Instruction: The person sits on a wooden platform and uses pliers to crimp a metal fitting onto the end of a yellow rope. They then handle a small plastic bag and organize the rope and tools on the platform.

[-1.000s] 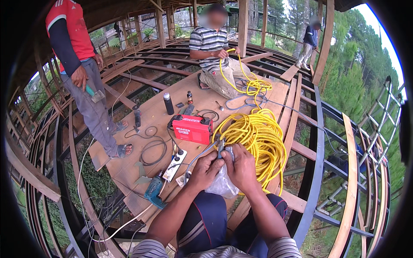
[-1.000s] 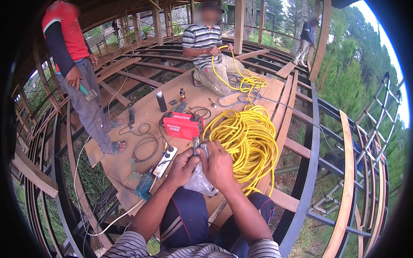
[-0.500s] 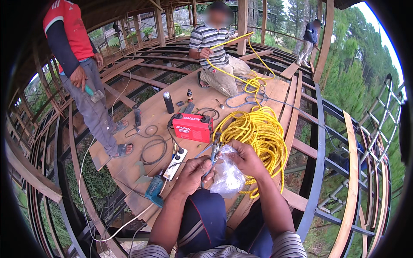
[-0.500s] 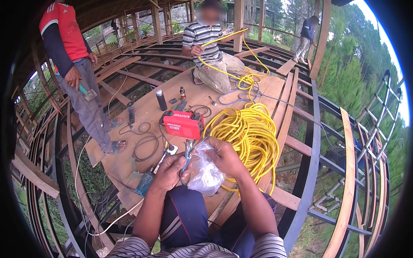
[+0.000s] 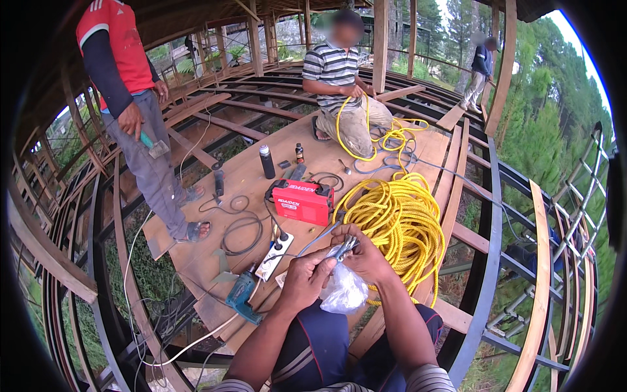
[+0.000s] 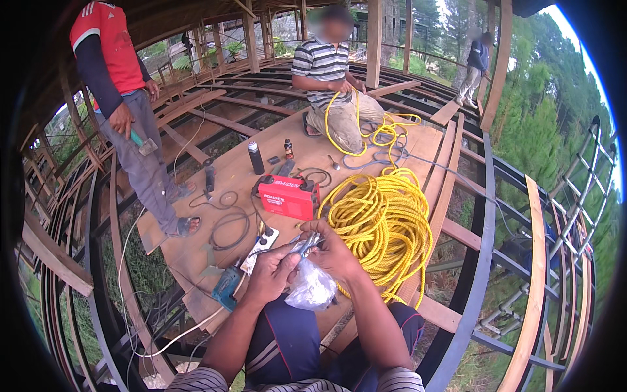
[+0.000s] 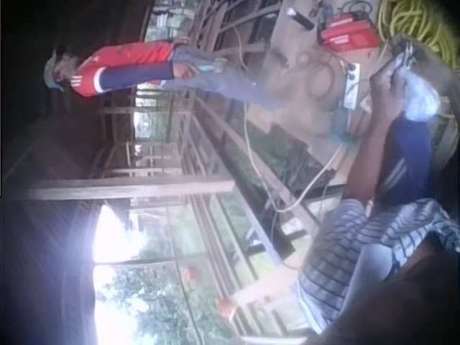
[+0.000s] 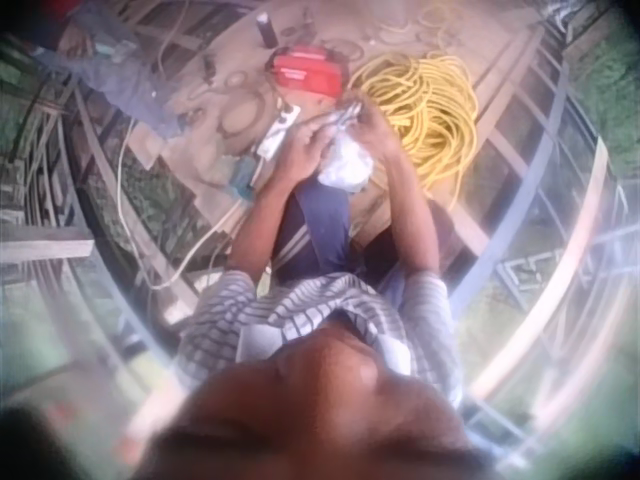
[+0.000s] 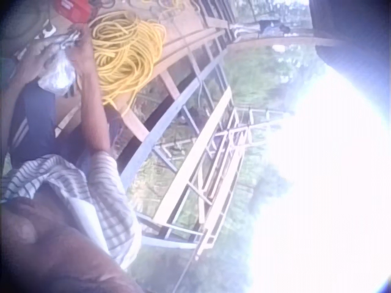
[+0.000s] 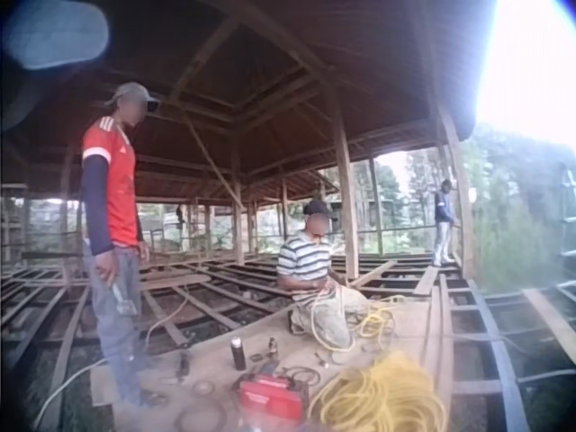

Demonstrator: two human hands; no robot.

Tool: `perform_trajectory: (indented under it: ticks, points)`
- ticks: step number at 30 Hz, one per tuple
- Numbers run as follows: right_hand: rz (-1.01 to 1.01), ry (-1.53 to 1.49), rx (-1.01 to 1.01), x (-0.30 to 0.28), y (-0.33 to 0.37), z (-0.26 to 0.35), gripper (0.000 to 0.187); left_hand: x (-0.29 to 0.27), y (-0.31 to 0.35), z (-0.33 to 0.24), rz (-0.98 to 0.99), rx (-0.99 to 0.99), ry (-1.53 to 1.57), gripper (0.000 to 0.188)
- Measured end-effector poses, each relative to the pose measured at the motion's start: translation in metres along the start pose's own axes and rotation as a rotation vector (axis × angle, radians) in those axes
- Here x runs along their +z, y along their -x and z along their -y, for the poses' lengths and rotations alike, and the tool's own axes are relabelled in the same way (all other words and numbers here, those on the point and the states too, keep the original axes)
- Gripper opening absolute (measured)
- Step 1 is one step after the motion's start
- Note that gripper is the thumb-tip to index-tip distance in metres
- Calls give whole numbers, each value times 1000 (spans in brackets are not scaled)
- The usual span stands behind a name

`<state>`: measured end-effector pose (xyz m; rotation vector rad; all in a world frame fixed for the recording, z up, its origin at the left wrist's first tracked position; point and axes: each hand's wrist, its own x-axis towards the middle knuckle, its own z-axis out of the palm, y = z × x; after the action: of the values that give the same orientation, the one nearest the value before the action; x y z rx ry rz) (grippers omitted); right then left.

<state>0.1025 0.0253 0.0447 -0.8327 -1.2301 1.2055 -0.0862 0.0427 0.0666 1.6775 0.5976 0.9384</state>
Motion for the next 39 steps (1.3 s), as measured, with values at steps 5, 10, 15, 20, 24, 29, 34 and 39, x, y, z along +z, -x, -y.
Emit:
perform_trajectory:
  ticks: [5,10,15,20,24,29,34,39]
  points:
    - [0,-176,56,17,27,-2,79,-10,-9,22,-130,-32,132,33]
    - [5,133,-32,13,61,17,62,-22,-9,27,-55,-61,37,31]
    - [-164,777,-253,-11,63,33,61,-22,-13,8,-63,-42,185,29]
    - [-89,1450,-779,-29,38,20,65,-18,-15,-6,109,-157,305,26]
    - [-24,1618,-1265,14,30,36,35,-20,-23,-9,127,-205,431,28]
    - [232,1391,-790,34,22,97,23,-25,-29,14,421,-309,443,25]
    - [293,1159,-256,2,-29,118,53,-11,2,31,324,26,135,17]
    - [87,148,537,-26,-33,40,36,-3,6,-15,316,346,-170,19]
